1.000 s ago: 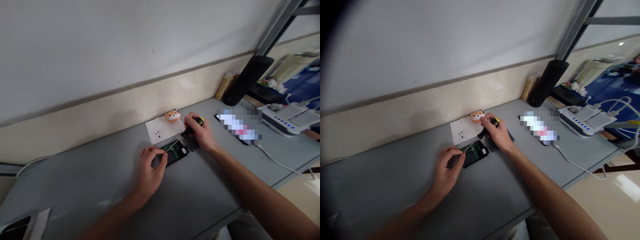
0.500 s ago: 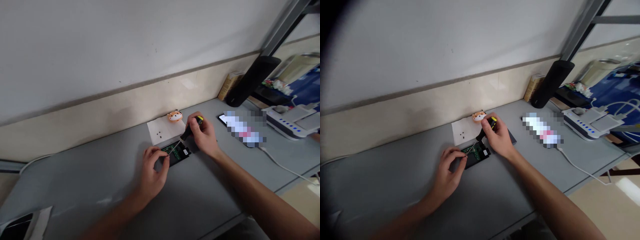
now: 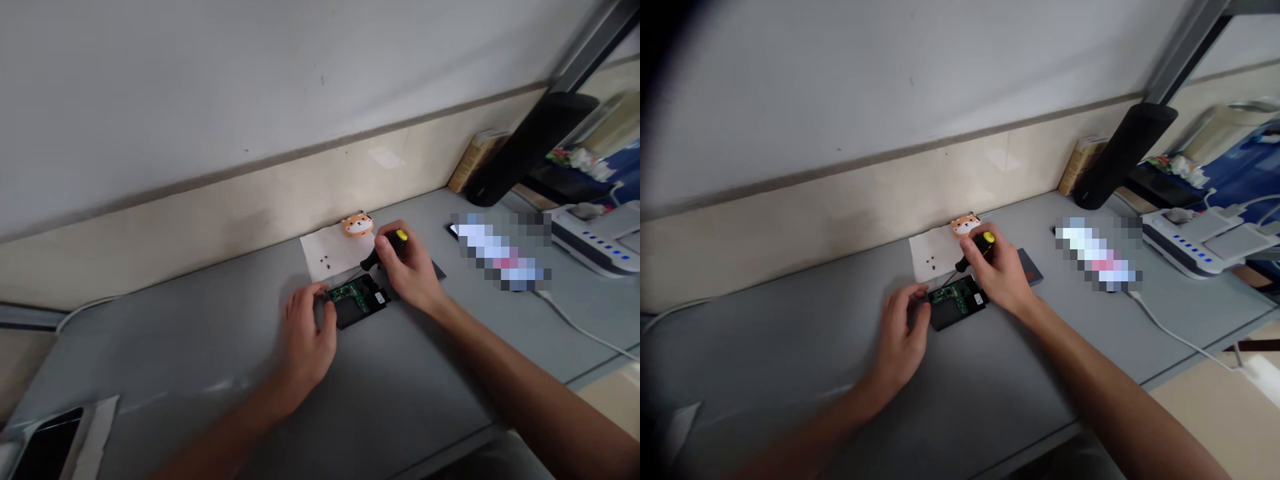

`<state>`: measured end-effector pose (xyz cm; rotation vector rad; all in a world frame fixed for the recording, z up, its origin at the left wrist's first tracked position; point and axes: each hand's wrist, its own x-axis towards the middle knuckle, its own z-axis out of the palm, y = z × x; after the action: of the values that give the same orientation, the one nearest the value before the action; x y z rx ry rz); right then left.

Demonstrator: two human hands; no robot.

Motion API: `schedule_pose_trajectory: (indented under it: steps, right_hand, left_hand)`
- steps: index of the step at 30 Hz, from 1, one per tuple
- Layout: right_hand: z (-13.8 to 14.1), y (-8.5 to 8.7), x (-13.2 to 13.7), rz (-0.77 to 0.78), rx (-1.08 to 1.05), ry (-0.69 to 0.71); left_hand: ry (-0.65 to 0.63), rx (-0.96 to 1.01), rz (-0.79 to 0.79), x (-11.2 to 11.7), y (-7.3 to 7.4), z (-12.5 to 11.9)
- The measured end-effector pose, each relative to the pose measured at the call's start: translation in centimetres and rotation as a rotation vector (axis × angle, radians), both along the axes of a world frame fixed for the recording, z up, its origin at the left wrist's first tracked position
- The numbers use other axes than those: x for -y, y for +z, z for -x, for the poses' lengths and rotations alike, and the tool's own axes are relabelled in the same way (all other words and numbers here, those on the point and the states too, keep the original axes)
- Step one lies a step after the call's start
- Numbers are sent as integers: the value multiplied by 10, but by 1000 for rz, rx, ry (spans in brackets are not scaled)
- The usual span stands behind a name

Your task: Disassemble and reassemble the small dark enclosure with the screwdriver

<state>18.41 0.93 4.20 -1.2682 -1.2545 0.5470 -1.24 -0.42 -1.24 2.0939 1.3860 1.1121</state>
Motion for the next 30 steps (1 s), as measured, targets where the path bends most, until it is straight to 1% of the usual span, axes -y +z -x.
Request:
schedule_pose_trajectory:
  steps: [3,9,16,21,30]
  right_hand:
    - [1,-1,-1,17,-2,14]
    - [-1,-3,-3,-6,7,14]
    - [0,-8,-3,-2,42,45]
    - [1,-6,-1,-8,86,53]
    - [5,-4,6,-67,148,84]
  left_hand:
    - [-15,-65,-5,1,2,0]
    - [-39,-226,20,4,8,0]
    - [-30,-331,-12,4,10,-2]
    - [-54,-342,-41,2,9,-3]
    - [-72,-296,-62,1,8,-2]
